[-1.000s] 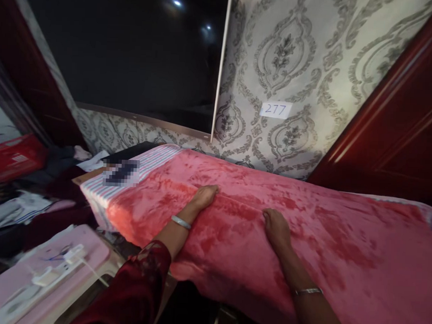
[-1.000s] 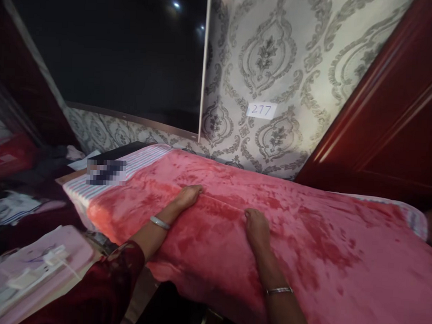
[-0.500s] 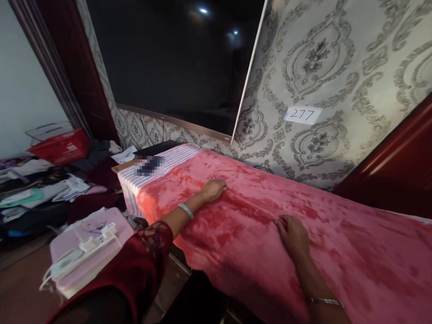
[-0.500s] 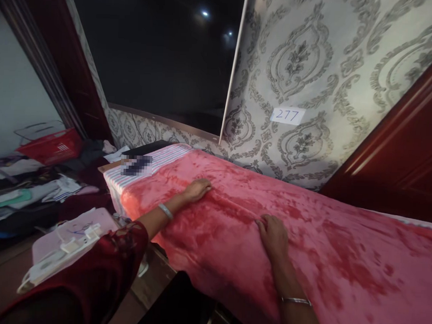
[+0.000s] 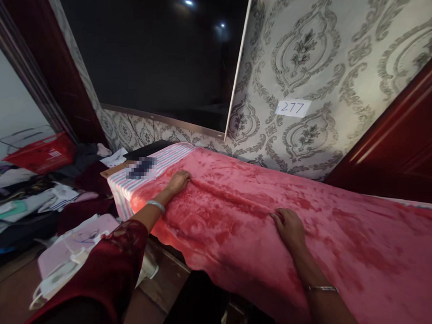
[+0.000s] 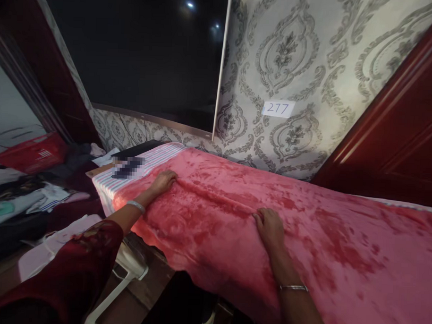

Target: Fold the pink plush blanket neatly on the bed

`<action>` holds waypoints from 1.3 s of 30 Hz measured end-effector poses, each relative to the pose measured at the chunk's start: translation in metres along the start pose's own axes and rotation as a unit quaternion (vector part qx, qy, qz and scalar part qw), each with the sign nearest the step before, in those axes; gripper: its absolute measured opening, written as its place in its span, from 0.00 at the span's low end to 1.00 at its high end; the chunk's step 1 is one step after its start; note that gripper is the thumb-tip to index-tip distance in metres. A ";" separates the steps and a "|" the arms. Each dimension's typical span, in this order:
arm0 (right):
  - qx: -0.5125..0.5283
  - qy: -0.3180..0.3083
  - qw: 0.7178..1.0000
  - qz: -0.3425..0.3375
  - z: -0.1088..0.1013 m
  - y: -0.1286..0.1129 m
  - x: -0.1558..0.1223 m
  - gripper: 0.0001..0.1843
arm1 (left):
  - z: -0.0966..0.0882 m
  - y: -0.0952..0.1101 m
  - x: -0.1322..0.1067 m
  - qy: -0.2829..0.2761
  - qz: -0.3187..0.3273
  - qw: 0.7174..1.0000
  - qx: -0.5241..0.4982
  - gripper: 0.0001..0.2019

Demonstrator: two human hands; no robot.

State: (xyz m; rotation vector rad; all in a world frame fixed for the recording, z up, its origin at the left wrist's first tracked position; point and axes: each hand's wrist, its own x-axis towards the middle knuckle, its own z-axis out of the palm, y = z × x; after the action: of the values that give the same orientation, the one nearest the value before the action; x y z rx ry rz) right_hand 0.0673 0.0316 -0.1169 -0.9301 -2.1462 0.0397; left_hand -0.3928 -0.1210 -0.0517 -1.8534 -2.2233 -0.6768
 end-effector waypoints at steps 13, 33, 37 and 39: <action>0.002 0.047 0.999 0.000 -0.003 -0.007 0.001 0.19 | -0.008 -0.004 0.006 -0.035 -0.025 0.995 0.087 0.14; 0.001 0.025 1.000 -0.001 0.001 -0.004 0.000 0.21 | -0.009 -0.003 0.021 -0.130 -0.072 0.979 0.138 0.15; -0.007 0.035 0.999 -0.007 -0.001 -0.007 0.001 0.20 | -0.020 -0.004 0.013 -0.102 -0.050 0.987 0.118 0.18; -0.005 0.043 0.999 -0.013 -0.001 -0.007 0.000 0.19 | -0.029 -0.008 0.003 -0.092 -0.027 0.990 0.106 0.18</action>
State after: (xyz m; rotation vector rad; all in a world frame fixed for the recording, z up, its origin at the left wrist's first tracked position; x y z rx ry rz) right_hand 0.0632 0.0263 -0.1139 -0.8946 -2.0795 -0.0247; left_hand -0.4062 -0.1317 -0.0268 -1.8201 -2.3590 -0.2719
